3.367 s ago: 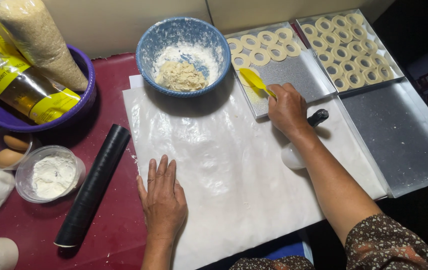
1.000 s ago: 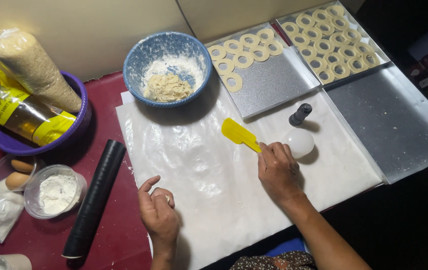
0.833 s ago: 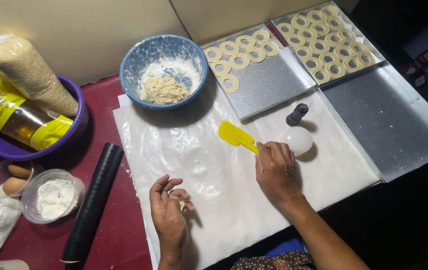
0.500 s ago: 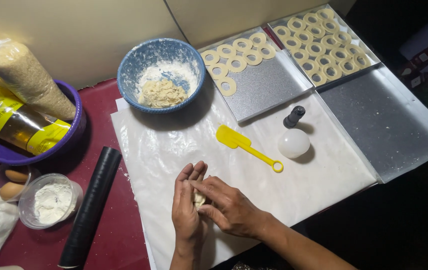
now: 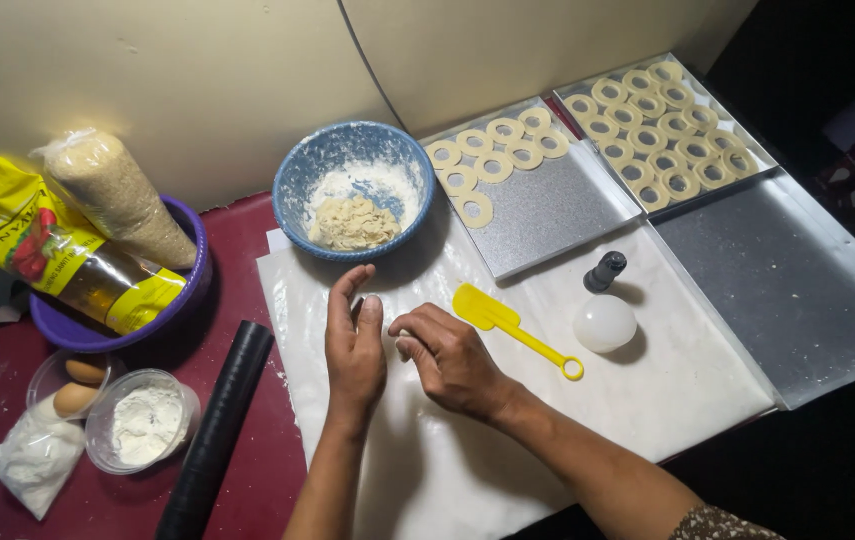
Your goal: Rolling out pastry dough and using a circular mold and punch to cut out donut shapes.
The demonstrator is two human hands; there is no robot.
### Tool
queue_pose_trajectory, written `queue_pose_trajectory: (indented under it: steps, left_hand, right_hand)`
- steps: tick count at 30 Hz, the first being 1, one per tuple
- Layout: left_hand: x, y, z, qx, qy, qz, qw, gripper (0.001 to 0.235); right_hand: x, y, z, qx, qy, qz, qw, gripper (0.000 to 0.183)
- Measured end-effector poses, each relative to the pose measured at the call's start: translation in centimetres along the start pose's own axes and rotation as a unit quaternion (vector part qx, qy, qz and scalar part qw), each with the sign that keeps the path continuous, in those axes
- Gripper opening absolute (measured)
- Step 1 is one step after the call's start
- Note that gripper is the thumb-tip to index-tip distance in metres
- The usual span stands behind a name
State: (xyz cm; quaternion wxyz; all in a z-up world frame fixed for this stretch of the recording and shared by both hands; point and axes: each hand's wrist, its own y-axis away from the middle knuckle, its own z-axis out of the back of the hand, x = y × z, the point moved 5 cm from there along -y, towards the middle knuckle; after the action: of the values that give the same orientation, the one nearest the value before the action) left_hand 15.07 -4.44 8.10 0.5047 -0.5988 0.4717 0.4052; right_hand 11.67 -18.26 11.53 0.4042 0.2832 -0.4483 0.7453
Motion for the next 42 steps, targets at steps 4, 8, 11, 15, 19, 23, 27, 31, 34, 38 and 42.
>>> queue_pose_trajectory:
  steps: [4, 8, 11, 15, 19, 23, 27, 31, 34, 38, 42]
  left_hand:
    - [-1.7, -5.8, 2.6, -0.048, -0.283, -0.039, 0.957, 0.048]
    - [-0.6, -10.5, 1.9, 0.068, -0.56, -0.142, 0.813, 0.085]
    - [1.7, -12.5, 2.3, 0.108, -0.628, -0.045, 0.769, 0.104]
    - [3.3, -13.7, 3.0, 0.132, -0.697, 0.017, 0.705, 0.111]
    - [3.8, -14.0, 3.2, 0.128, -0.711, 0.006, 0.691, 0.104]
    - [2.7, -14.4, 2.9, 0.11, -0.691, -0.018, 0.714, 0.095]
    - [2.4, -14.3, 2.6, 0.119, -0.704, -0.009, 0.7, 0.09]
    - [2.6, -14.4, 2.6, 0.129, -0.719, 0.033, 0.682, 0.096]
    - [2.6, -14.4, 2.8, 0.126, -0.724, 0.036, 0.677, 0.084]
    - [3.0, -14.4, 2.8, 0.142, -0.73, 0.023, 0.668, 0.086]
    - [3.5, -14.7, 2.9, 0.156, -0.74, 0.03, 0.653, 0.089]
  right_hand:
    - [-0.8, -5.7, 1.3, -0.025, 0.053, 0.052, 0.997, 0.011]
    - [-5.2, -11.7, 0.0, -0.042, 0.146, 0.119, 0.981, 0.023]
    - [-7.6, -15.2, -1.9, 0.012, 0.216, 0.088, 0.972, 0.03]
    - [-11.9, -17.8, -4.9, 0.123, 0.284, -0.007, 0.951, 0.03]
    - [-12.0, -18.5, -4.7, 0.151, 0.262, -0.055, 0.952, 0.029]
    - [-11.7, -19.0, -4.0, 0.212, 0.242, -0.087, 0.943, 0.029]
    - [-12.1, -18.5, -4.9, 0.208, 0.254, -0.04, 0.944, 0.027]
    - [-11.4, -18.4, -5.5, 0.162, 0.251, 0.007, 0.954, 0.03]
    - [-10.8, -18.6, -5.6, 0.158, 0.245, 0.013, 0.956, 0.03]
    - [-12.0, -18.6, -5.8, 0.15, 0.24, -0.006, 0.959, 0.026]
    - [-12.7, -18.6, -5.6, 0.129, 0.209, -0.026, 0.969, 0.02]
